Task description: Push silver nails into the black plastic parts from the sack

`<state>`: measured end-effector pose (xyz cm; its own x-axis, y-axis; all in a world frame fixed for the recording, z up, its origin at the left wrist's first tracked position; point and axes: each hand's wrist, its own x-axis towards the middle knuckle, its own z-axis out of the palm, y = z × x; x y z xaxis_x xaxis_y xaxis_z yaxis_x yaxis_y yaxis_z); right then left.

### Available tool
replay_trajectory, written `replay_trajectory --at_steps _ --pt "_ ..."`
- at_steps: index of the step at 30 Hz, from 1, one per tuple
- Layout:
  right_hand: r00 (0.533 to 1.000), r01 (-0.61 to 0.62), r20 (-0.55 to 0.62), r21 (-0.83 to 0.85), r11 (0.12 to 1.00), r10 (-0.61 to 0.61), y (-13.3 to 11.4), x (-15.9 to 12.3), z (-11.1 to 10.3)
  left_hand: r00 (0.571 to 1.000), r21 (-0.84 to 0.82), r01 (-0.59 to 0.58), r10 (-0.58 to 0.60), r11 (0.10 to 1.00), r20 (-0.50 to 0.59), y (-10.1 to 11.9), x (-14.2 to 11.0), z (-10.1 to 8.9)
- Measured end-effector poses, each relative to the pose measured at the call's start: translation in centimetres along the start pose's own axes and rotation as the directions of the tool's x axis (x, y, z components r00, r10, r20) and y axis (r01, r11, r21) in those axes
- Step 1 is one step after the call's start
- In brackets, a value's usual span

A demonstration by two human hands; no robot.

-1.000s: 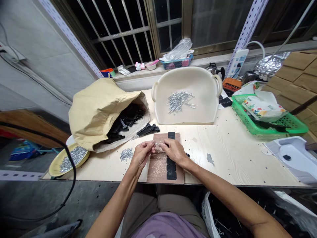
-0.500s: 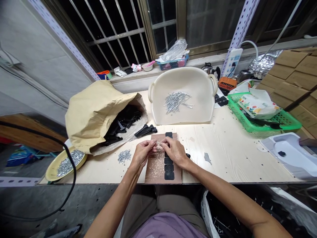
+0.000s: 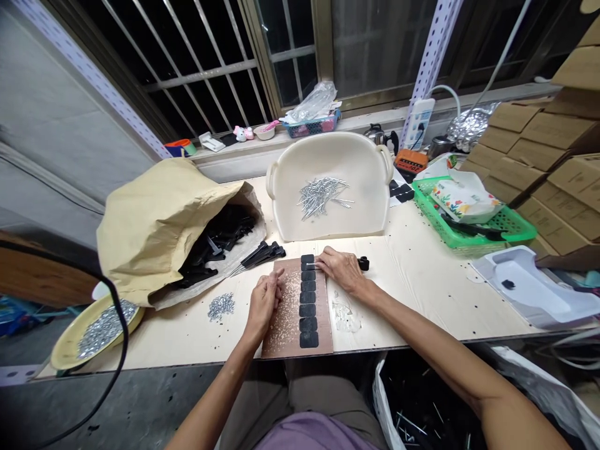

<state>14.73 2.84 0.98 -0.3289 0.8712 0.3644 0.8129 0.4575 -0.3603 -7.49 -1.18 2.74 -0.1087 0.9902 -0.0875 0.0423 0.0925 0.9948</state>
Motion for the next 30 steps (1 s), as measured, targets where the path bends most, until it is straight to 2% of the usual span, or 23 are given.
replay_trajectory --at_steps 4,8,9,11,12,13,14,16,17,18,21,23,26,28,30 --pt "0.999 0.050 -0.004 -0.031 0.998 -0.050 1.7 1.4 0.6 0.982 0.224 -0.186 0.190 0.957 0.004 -0.6 -0.4 0.3" --pt "0.990 0.135 0.037 0.003 0.991 -0.135 1.3 0.3 0.5 0.972 0.324 -0.228 0.235 0.918 0.020 -1.2 -0.6 0.4" --pt "0.976 0.206 0.066 0.030 0.978 -0.207 0.9 -0.4 0.4 0.971 0.341 -0.231 0.237 0.911 0.024 -1.3 -0.6 0.4" --pt "0.907 0.388 0.135 0.101 0.916 -0.399 0.1 -1.6 0.2 0.972 0.354 -0.226 0.232 0.908 0.025 -1.4 -0.5 0.4" --pt "0.873 0.447 0.152 0.132 0.885 -0.464 -0.2 -1.9 0.1 0.974 0.348 -0.219 0.226 0.911 0.022 -1.5 -0.4 0.4" --pt "0.865 0.460 0.148 0.150 0.875 -0.480 -0.4 -1.9 0.0 0.975 0.338 -0.212 0.220 0.917 0.015 -1.5 -0.4 0.4" --pt "0.887 0.425 0.125 0.152 0.892 -0.444 -0.5 -1.7 0.0 0.977 0.326 -0.205 0.215 0.923 0.006 -1.5 -0.3 0.4" --pt "0.957 0.276 0.053 0.143 0.950 -0.286 -0.5 -1.0 -0.1 0.977 0.323 -0.197 0.212 0.926 -0.012 -1.6 -0.2 0.5" --pt "0.971 0.230 0.034 0.150 0.962 -0.237 -0.5 -0.8 0.0 0.976 0.335 -0.198 0.216 0.921 -0.017 -1.6 -0.2 0.5" --pt "0.967 0.240 0.045 0.167 0.956 -0.250 -0.5 -0.7 0.1 0.976 0.351 -0.200 0.219 0.915 -0.017 -1.7 -0.2 0.5" --pt "0.902 0.372 0.134 0.241 0.896 -0.410 -0.3 -0.8 0.2 0.974 0.380 -0.203 0.225 0.902 -0.015 -1.9 0.0 0.5" --pt "0.930 0.321 0.113 0.214 0.922 -0.350 0.3 -0.2 0.1 0.974 0.391 -0.202 0.225 0.898 -0.012 -2.0 0.0 0.4" --pt "0.975 0.216 0.022 0.104 0.971 -0.219 1.6 1.7 0.2 0.972 0.438 -0.214 0.234 0.873 0.010 -2.1 0.0 0.3" --pt "0.970 0.242 0.012 0.055 0.969 -0.243 1.6 2.4 0.7 0.972 0.475 -0.216 0.234 0.853 0.021 -2.2 0.0 0.3" --pt "0.943 0.326 0.050 0.073 0.943 -0.330 0.9 1.7 1.6 0.972 0.498 -0.215 0.233 0.840 0.027 -2.3 0.0 0.3"
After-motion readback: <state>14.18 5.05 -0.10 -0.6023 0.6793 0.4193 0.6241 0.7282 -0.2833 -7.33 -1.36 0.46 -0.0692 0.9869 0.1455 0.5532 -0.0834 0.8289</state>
